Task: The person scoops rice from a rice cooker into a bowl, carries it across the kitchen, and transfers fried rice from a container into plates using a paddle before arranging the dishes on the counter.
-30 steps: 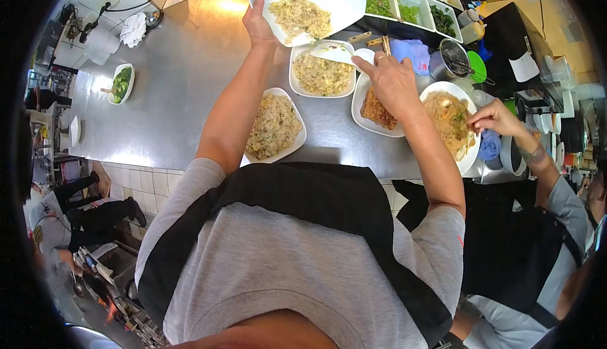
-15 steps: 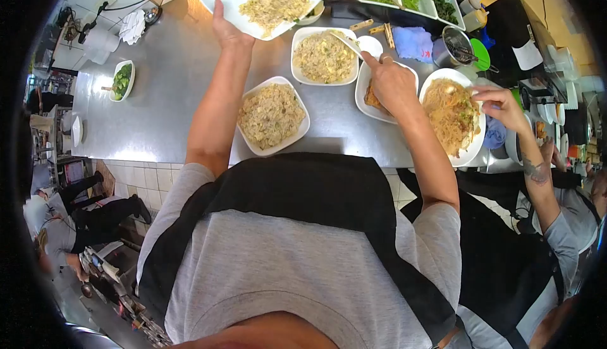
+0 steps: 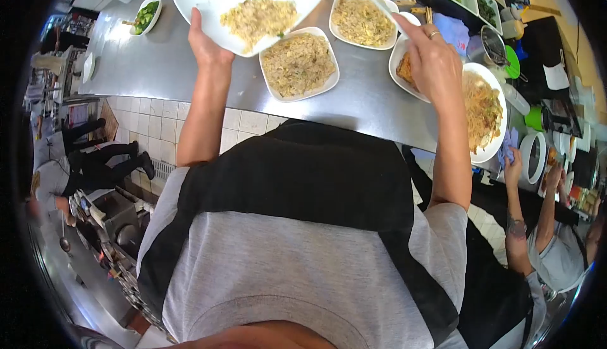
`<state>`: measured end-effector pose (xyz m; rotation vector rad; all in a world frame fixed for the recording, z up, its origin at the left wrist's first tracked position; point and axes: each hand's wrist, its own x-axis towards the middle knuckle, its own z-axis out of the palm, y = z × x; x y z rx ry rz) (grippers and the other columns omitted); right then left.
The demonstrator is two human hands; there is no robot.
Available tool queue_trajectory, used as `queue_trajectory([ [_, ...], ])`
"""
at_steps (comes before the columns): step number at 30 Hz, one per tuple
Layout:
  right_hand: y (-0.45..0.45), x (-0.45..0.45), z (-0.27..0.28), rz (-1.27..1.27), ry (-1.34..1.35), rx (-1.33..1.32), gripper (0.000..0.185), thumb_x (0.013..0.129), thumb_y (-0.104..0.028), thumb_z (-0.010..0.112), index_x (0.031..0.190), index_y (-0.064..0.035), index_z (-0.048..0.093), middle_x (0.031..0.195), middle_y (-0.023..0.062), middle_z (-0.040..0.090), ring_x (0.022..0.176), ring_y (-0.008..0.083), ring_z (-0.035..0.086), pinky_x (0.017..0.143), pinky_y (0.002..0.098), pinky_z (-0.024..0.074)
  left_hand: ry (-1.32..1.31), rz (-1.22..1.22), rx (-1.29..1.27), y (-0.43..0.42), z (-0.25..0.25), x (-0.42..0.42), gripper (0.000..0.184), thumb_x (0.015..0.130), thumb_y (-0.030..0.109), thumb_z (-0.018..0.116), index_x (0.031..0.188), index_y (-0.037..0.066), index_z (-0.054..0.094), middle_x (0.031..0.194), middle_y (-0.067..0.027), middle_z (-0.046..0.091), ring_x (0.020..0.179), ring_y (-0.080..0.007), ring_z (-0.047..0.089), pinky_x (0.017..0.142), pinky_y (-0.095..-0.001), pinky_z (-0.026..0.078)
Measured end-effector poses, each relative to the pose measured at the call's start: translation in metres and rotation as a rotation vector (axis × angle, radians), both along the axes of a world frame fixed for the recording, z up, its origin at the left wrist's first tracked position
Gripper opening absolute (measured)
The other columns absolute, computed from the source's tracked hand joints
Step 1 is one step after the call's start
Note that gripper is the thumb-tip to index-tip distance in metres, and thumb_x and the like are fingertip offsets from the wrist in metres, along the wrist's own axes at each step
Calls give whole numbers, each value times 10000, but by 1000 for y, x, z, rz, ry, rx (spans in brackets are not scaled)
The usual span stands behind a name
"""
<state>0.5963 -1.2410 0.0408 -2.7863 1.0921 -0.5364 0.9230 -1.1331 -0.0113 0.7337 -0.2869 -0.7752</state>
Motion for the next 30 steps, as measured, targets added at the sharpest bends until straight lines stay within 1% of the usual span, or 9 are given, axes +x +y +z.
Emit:
queue_trajectory([
  [2,18,19,11,117,-19,-9,506,813,-25,545,1259,-264,548,922,98,597,746,305,589,662,392,474,17,48,36,10,0,-13,541,959,386,368,1330,-7,349,1309,-178,456,1191,-325,468,991,-439,393],
  [4,26,37,12,159,70,-35,475,830,-57,555,1254,-270,548,895,94,590,740,294,589,649,392,472,37,54,67,16,-4,-24,542,952,388,396,1317,-13,367,1289,-176,475,1175,-318,484,984,-430,400],
  [5,25,45,10,177,89,-53,468,832,-65,558,1252,-272,549,892,92,589,737,291,589,646,390,473,48,72,65,18,-7,-28,523,952,363,420,1282,-42,393,1245,-196,504,1126,-310,522,951,-410,432],
  [8,23,56,-2,241,144,-16,438,844,-85,557,1240,-273,554,879,91,591,730,288,590,638,391,474,-44,24,29,21,-16,-37,562,936,391,449,1306,-25,376,1260,-185,492,1155,-312,501,972,-417,415],
  [11,28,59,-7,277,229,67,412,853,-95,550,1227,-267,566,857,87,592,732,277,589,641,382,469,-95,-9,-9,16,-27,-39,562,930,381,471,1291,-41,383,1235,-191,505,1124,-309,523,947,-412,439],
  [14,30,55,-10,329,191,9,397,848,-94,553,1209,-256,583,844,76,593,729,260,586,637,373,454,-108,31,-50,8,-31,-43,534,925,357,493,1256,-54,409,1178,-182,533,1054,-291,567,894,-402,478],
  [20,36,50,-21,272,234,-26,370,849,-96,546,1187,-238,598,812,77,588,707,252,580,620,378,432,-171,161,-41,-5,-33,-40,448,904,315,548,1150,-55,493,1034,-142,588,915,-249,612,790,-365,511],
  [23,42,50,-22,229,263,-3,394,837,-84,547,1198,-235,588,798,80,580,689,255,574,618,385,426,-171,190,-70,-7,-35,-37,443,899,315,558,1129,-61,506,1019,-138,595,904,-246,613,780,-359,508],
  [30,57,38,-33,257,246,-124,431,823,-62,539,1214,-240,572,809,82,572,681,259,571,613,392,433,-103,232,-107,-18,-49,-22,467,903,310,546,1169,-68,480,1063,-152,588,937,-267,611,815,-377,506],
])
